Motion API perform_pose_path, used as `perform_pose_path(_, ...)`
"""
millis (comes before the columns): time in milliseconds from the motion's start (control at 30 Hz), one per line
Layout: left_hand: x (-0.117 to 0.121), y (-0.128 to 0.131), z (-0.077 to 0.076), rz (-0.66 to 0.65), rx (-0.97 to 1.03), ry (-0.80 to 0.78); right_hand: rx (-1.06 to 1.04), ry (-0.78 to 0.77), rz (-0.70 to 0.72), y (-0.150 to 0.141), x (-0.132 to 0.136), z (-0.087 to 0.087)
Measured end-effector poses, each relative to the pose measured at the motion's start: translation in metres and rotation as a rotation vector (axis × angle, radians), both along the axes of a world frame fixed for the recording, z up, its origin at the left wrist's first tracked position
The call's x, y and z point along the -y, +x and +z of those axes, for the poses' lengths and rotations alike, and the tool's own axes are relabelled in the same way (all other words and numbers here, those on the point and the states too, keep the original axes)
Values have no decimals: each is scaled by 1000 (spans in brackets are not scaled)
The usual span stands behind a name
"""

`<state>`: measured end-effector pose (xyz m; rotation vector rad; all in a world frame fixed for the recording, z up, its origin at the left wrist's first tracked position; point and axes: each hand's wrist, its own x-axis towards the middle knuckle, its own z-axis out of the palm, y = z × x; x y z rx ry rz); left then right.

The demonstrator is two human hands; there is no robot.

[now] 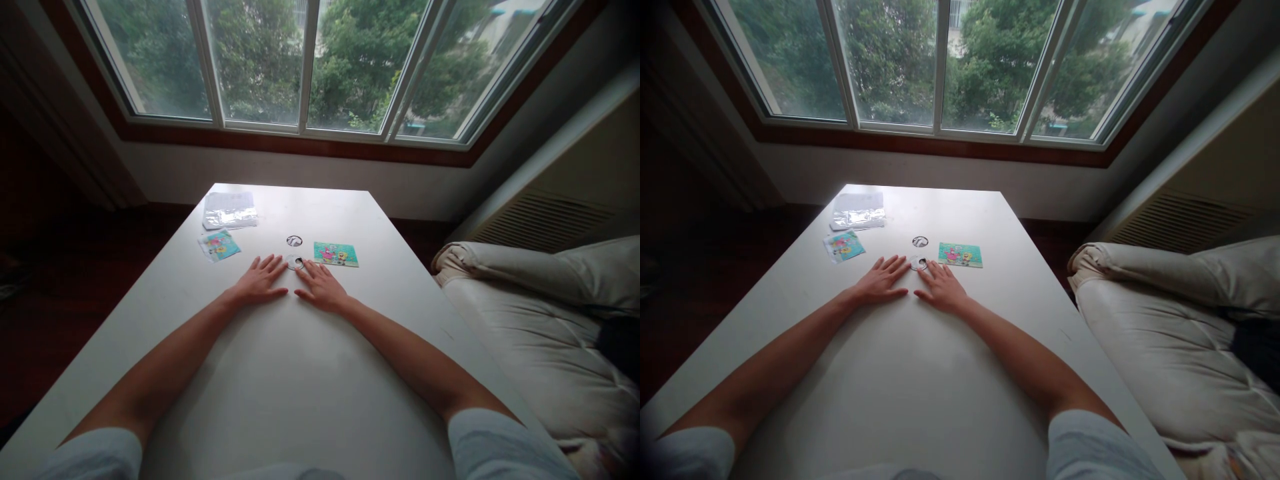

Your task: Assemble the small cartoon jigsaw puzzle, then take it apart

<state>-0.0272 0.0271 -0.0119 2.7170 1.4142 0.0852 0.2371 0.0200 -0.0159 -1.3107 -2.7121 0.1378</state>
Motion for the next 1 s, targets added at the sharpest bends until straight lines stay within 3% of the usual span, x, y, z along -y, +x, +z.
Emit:
perform_pose_path(367, 5, 3, 5, -32, -19, -43, 31, -11, -26, 3, 15, -3)
perform_pose_path(1000, 4, 3, -3, -17, 39, -17, 54, -47, -6, 0, 6, 3)
